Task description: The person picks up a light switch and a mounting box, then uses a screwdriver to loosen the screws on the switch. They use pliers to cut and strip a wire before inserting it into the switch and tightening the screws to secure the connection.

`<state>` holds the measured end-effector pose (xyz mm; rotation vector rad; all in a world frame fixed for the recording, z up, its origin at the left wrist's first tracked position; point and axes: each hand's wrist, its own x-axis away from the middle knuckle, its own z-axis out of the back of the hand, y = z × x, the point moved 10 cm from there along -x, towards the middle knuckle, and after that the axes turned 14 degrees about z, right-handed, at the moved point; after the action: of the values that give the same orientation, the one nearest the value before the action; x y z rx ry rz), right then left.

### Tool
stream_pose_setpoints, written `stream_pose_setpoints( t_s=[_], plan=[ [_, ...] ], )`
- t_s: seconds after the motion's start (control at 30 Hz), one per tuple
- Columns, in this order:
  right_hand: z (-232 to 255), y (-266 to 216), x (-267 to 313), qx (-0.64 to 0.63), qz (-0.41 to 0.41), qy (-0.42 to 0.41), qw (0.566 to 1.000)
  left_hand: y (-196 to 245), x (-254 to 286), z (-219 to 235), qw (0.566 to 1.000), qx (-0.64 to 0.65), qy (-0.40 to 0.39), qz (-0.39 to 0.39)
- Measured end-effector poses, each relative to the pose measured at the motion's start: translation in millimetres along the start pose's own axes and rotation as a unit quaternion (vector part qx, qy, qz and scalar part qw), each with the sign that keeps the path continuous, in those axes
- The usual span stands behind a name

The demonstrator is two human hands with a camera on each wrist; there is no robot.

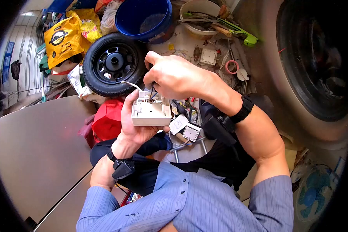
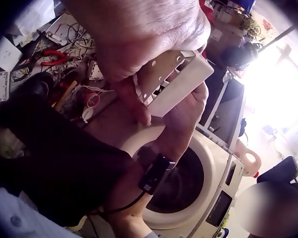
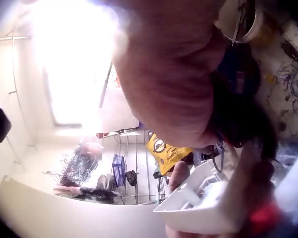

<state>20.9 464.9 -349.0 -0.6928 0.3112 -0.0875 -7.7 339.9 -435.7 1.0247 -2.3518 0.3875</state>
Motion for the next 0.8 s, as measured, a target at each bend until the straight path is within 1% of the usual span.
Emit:
stream_pose_setpoints(
  t_s=[0.03, 0.1, 0.17, 0.3, 0.37, 0.4, 0.47, 0.5, 0.57, 0.6, 0.63, 0.7, 0.77, 0.8],
  plan=[
    [-1.1, -0.6, -0.3, 0.001, -0.007, -0.003, 1.0, 0.0, 1.1, -0.5, 1.0, -0.006, -0.011, -0.001],
    [-5.2, 0.0, 0.2, -0.001, -0.015, -0.006, 1.0, 0.1, 2.1, 3.3, 1.0, -0.001, -0.004, -0.004],
    [-1.0, -6.3, -0.5, 0.008, 0.022, 0.032, 0.999, 0.6, 3.5, 6.8, 1.0, 0.004, 0.002, -0.008],
    [-3.7, -6.9, 0.6, 0.002, 0.043, 0.049, 0.998, -0.2, 5.7, 7.7, 1.0, -0.01, 0.02, -0.008],
    [-12.2, -3.4, 0.2, -0.005, 0.009, -0.002, 1.0, -0.3, 6.6, 10.7, 0.999, -0.016, 0.029, -0.011],
    [-14.8, -3.2, 0.6, -0.006, 0.009, -0.002, 1.0, -0.4, 6.3, 16.3, 0.999, -0.01, 0.034, -0.014],
    [-7.5, -12.5, 1.1, 0.026, 0.057, 0.058, 0.996, -1.2, 5.7, 21.6, 0.999, -0.005, 0.04, -0.017],
    [-7.8, -16.3, 1.0, 0.026, 0.057, 0.057, 0.996, -0.7, 5.9, 23.4, 0.998, -0.022, 0.05, -0.024],
    [-11.4, -21.0, 0.3, 0.081, 0.011, 0.026, 0.996, 0.2, 3.8, 22.4, 0.997, -0.039, 0.061, -0.033],
    [-9.8, -27.8, -0.5, 0.1, 0.01, 0.033, 0.994, 3.5, 4.0, 23.4, 0.991, -0.069, 0.102, -0.056],
    [-9.6, -33.8, -2.4, 0.124, 0.003, 0.023, 0.992, 7.8, 6.1, 23.3, 0.982, -0.098, 0.143, -0.079],
    [-9.7, -38.8, -2.9, 0.153, -0.014, 0.034, 0.988, 7.3, 4.9, 15.8, 0.981, -0.104, 0.136, -0.089],
    [-12.8, -43.8, -4.0, 0.174, -0.028, 0.041, 0.984, 18.3, 5.0, 21.1, 0.973, -0.084, 0.146, -0.158],
    [-11.3, -44.1, -4.4, 0.193, -0.041, 0.047, 0.979, 22.3, 7.4, 19.0, 0.97, -0.109, 0.137, -0.171]
  ],
)
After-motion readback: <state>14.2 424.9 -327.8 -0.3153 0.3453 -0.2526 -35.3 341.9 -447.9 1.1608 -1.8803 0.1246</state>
